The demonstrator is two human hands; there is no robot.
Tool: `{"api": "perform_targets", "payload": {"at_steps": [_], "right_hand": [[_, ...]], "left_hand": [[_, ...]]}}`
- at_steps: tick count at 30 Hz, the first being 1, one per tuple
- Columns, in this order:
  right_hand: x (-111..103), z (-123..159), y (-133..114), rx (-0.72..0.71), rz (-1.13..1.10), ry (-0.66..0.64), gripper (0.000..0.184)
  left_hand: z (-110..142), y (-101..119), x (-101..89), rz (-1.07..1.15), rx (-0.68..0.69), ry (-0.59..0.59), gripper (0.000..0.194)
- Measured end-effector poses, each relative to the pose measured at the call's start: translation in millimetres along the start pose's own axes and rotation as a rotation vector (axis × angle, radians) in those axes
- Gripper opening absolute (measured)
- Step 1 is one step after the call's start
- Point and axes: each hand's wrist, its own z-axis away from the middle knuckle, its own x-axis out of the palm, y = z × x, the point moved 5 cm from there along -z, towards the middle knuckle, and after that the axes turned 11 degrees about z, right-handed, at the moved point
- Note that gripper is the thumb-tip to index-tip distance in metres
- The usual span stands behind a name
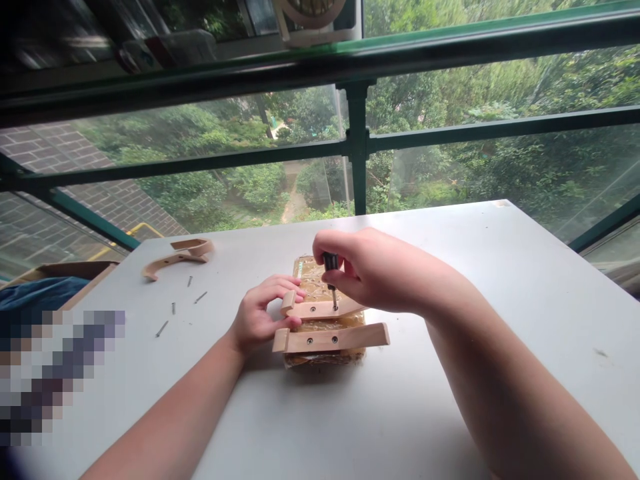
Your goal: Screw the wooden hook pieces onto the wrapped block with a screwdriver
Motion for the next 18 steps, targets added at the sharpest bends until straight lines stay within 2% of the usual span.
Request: {"api": "perform_targets", "payload": {"at_steps": [11, 18], "right_hand": [[0.4, -1.2, -0.1, -0.005, 0.039, 0.024, 0.013], [1.0, -2.5, -0.7, -0.008, 0.076, 0.069, 0.021]], "left_hand": [[-0.6, 2.9, 0.3, -0.01, -0.019, -0.006, 0.028], [0.2, 1.6, 0.5, -0.003, 0.003, 0.004, 0.031]]}}
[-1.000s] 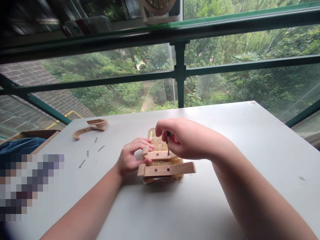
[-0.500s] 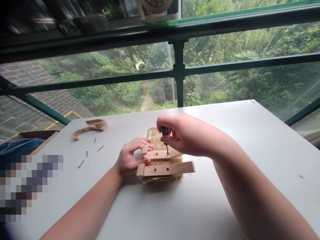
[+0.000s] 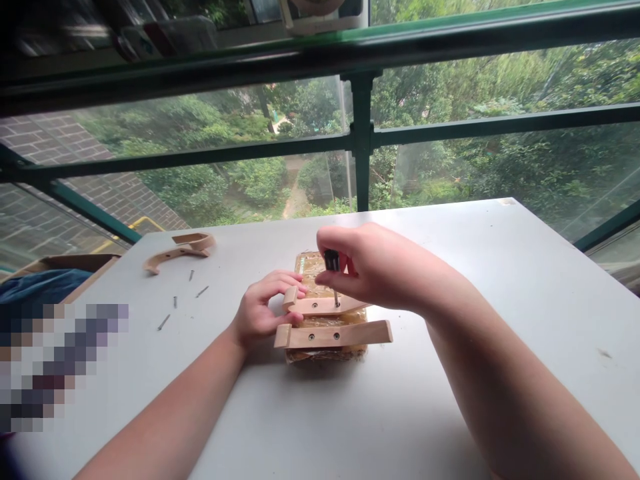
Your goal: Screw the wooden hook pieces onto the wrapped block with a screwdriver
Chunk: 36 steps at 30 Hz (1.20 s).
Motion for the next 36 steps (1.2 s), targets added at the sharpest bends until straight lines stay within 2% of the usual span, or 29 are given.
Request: {"api": "perform_targets", "payload": {"at_steps": [4, 10, 17, 36], "right_hand": [[6.3, -2.5, -2.3, -0.003, -0.058, -0.014, 0.016], [9.9, -2.1, -9.9, -0.037, -0.131, -0.061, 0.022], [6.5, 1.8, -14.2, -0.075, -0.163, -0.13, 0.04], [-1.3, 3.4, -7.8, -0.049, -0.107, -0.078, 0.018]], "left_hand": [[0.7, 0.1, 0.0, -0.01, -0.004, 0.015, 0.031], [0.8, 0.2, 0.3, -0.011, 0.002, 0.014, 0.031], [1.3, -0.2, 0.1, -0.02, -0.01, 0.009, 0.032], [-0.6, 2.3, 0.8, 0.01, -0.015, 0.021, 0.03]]}}
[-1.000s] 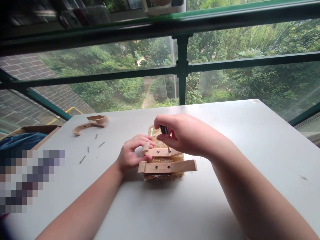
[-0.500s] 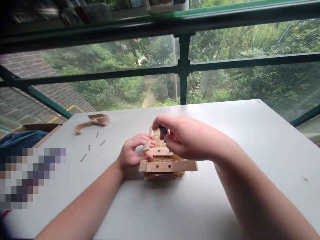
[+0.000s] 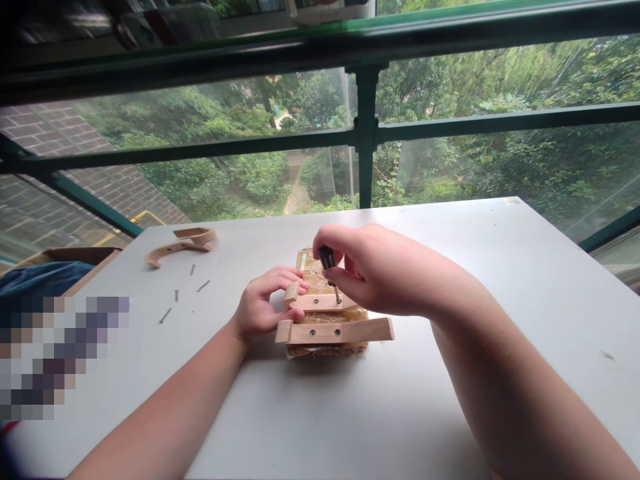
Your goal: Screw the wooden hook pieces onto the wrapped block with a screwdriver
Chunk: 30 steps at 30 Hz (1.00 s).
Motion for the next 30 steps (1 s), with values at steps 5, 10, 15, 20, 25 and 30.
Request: {"api": "perform_targets", "payload": {"at_steps": [5, 10, 15, 20, 25, 30], "right_hand": [[0.0, -1.7, 1.7, 0.028, 0.049, 0.029, 0.013], [2.0, -3.7, 1.8, 0.037, 0.082, 0.026, 0.014], [1.9, -3.6, 3.2, 0.047, 0.12, 0.049, 0.023], [3.5, -4.6, 3.3, 0.042, 0.096, 0.07, 0.018], [6.2, -6.7, 0.9, 0.003, 0.07, 0.051, 0.01], [7.1, -7.1, -3.3, -0.04, -0.008, 0.022, 0.005]], "left_hand": [[-0.7, 0.4, 0.2, 0.0, -0.001, 0.004, 0.03], [-1.6, 1.1, 0.4, -0.005, 0.0, -0.012, 0.029], [-1.5, 2.3, 0.5, -0.002, -0.003, -0.009, 0.027], [-0.3, 0.0, -0.4, -0.008, 0.015, -0.001, 0.031], [1.0, -2.5, -0.5, -0.013, 0.017, -0.003, 0.032], [0.8, -2.0, -0.2, -0.011, 0.008, 0.003, 0.031]]}}
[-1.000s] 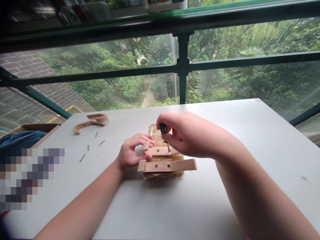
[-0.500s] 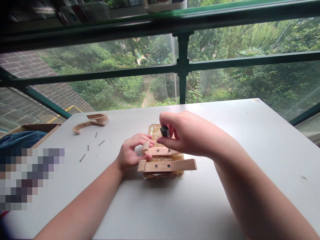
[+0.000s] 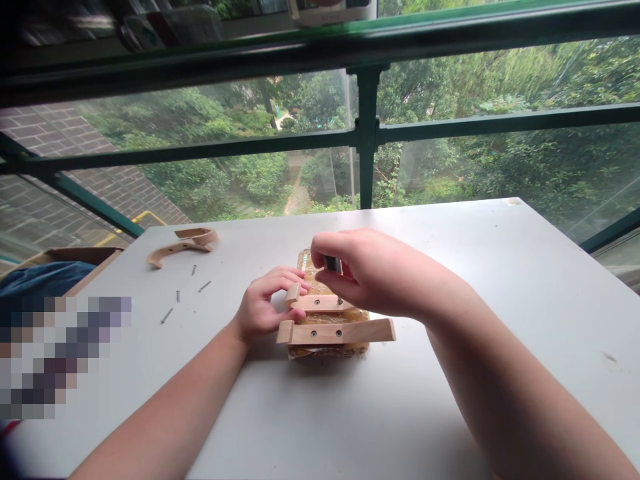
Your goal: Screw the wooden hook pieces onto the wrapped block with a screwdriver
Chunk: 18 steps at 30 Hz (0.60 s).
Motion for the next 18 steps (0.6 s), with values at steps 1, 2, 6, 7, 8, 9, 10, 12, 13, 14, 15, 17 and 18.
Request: {"api": "perform_targets", "payload": {"at_steps": [1, 2, 6, 7, 8, 9, 10, 12, 13, 14, 15, 17, 18], "right_hand": [[0.1, 0.3, -1.2, -0.014, -0.016, -0.009, 0.005], [0.1, 0.7, -2.4, -0.026, -0.028, -0.019, 0.006], [-1.2, 3.2, -5.7, -0.051, -0.053, -0.066, 0.016], [-1.8, 3.9, -6.1, -0.053, -0.057, -0.078, 0.021], [-2.4, 4.5, -6.4, -0.053, -0.061, -0.087, 0.026], [-3.0, 4.9, -6.3, -0.05, -0.063, -0.092, 0.029], [-3.6, 5.4, -5.8, -0.042, -0.062, -0.091, 0.031], [-4.4, 6.1, -4.0, -0.016, -0.058, -0.084, 0.032], [-4.6, 6.4, -2.9, -0.004, -0.056, -0.078, 0.032], [-4.5, 6.8, -1.9, 0.007, -0.055, -0.073, 0.032], [-4.5, 7.1, -1.0, 0.013, -0.054, -0.07, 0.033], [-4.2, 7.4, 0.3, 0.015, -0.051, -0.068, 0.031], [-4.2, 7.3, 0.7, 0.015, -0.049, -0.066, 0.03]], "left_hand": [[-0.2, 0.2, 0.1, 0.007, -0.002, -0.003, 0.031], [-0.4, 0.4, 0.3, 0.013, -0.004, -0.008, 0.03], [-0.6, 0.2, 0.0, 0.02, -0.005, -0.011, 0.03], [-0.4, 0.0, -0.2, 0.016, -0.003, -0.008, 0.031], [-0.2, -0.3, -0.3, 0.012, -0.001, -0.004, 0.031], [0.0, -0.6, -0.3, 0.007, -0.001, -0.003, 0.031], [0.1, -0.8, -0.3, 0.003, -0.002, -0.002, 0.031], [0.3, -1.2, 0.0, -0.001, -0.003, -0.004, 0.031], [0.4, -1.3, 0.0, -0.002, -0.004, -0.003, 0.031], [0.4, -1.3, 0.1, -0.003, -0.004, -0.004, 0.031], [0.4, -1.3, 0.1, -0.004, -0.003, -0.005, 0.032], [0.4, -1.1, 0.1, -0.003, -0.003, -0.006, 0.032], [0.3, -0.9, 0.0, -0.001, -0.003, -0.004, 0.032]]}}
